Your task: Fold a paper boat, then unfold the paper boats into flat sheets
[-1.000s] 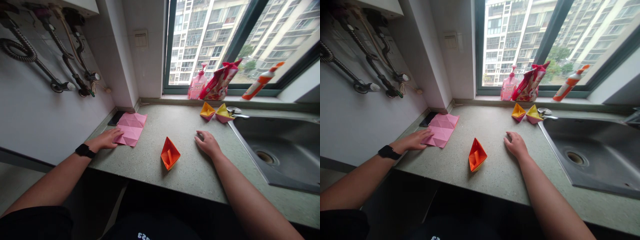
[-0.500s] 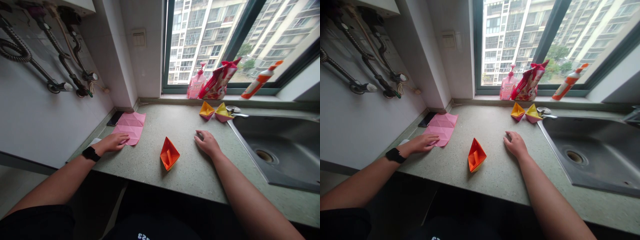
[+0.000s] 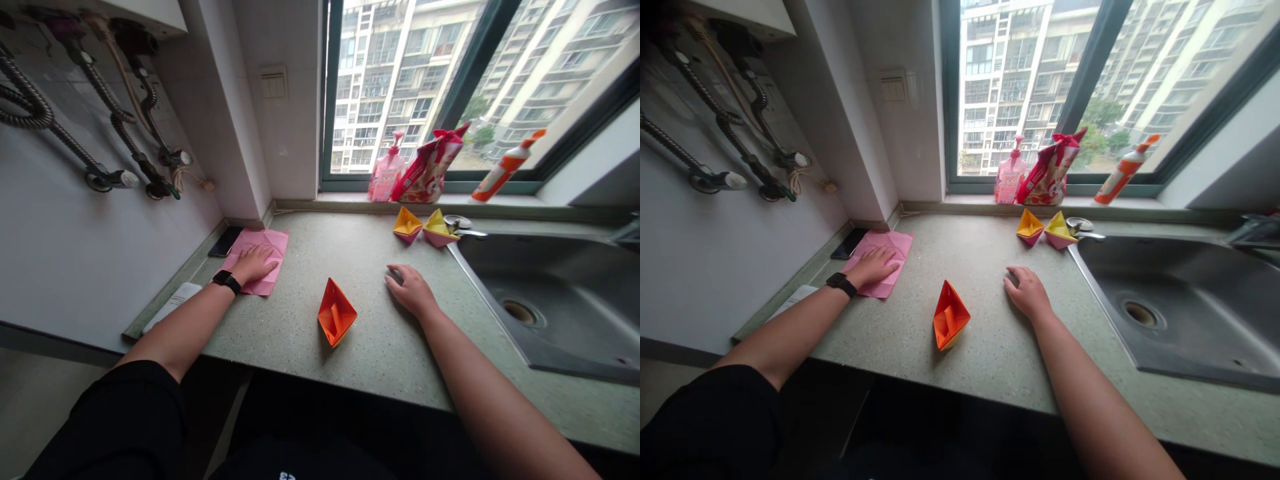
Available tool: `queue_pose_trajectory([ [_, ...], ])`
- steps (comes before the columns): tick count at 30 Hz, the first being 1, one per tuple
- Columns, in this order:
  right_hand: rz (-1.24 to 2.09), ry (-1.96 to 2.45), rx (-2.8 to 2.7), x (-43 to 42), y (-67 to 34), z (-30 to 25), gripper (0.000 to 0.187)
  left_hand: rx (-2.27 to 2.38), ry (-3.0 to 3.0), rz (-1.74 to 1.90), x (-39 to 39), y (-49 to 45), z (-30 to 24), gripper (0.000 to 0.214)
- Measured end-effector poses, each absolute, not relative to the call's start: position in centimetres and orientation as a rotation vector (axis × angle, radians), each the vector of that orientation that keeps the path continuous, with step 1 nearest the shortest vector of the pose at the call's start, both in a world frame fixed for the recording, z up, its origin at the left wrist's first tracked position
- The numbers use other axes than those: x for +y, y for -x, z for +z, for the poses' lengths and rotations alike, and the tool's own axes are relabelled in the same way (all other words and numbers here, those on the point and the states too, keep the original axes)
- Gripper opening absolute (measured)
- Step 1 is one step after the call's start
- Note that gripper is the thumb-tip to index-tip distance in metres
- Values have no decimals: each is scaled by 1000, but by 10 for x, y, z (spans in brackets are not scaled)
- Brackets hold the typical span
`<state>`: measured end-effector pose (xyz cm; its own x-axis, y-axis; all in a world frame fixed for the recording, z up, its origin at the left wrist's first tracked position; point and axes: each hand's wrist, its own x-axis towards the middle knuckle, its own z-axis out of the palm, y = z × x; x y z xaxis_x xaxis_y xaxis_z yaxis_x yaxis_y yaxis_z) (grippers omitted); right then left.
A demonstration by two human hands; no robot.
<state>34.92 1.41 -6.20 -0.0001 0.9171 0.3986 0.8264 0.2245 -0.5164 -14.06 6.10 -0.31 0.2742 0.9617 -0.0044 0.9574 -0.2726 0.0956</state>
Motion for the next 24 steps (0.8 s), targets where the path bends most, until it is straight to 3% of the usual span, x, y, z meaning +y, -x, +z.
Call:
queue_pose_trajectory([
  [12,157,1609,-1828,17,-352,-64,34,2070,-2252,85,55,130,-20,74],
  [24,147,1605,-1836,16,-348,-63,33,2010,-2304,116,52,130,-15,70],
])
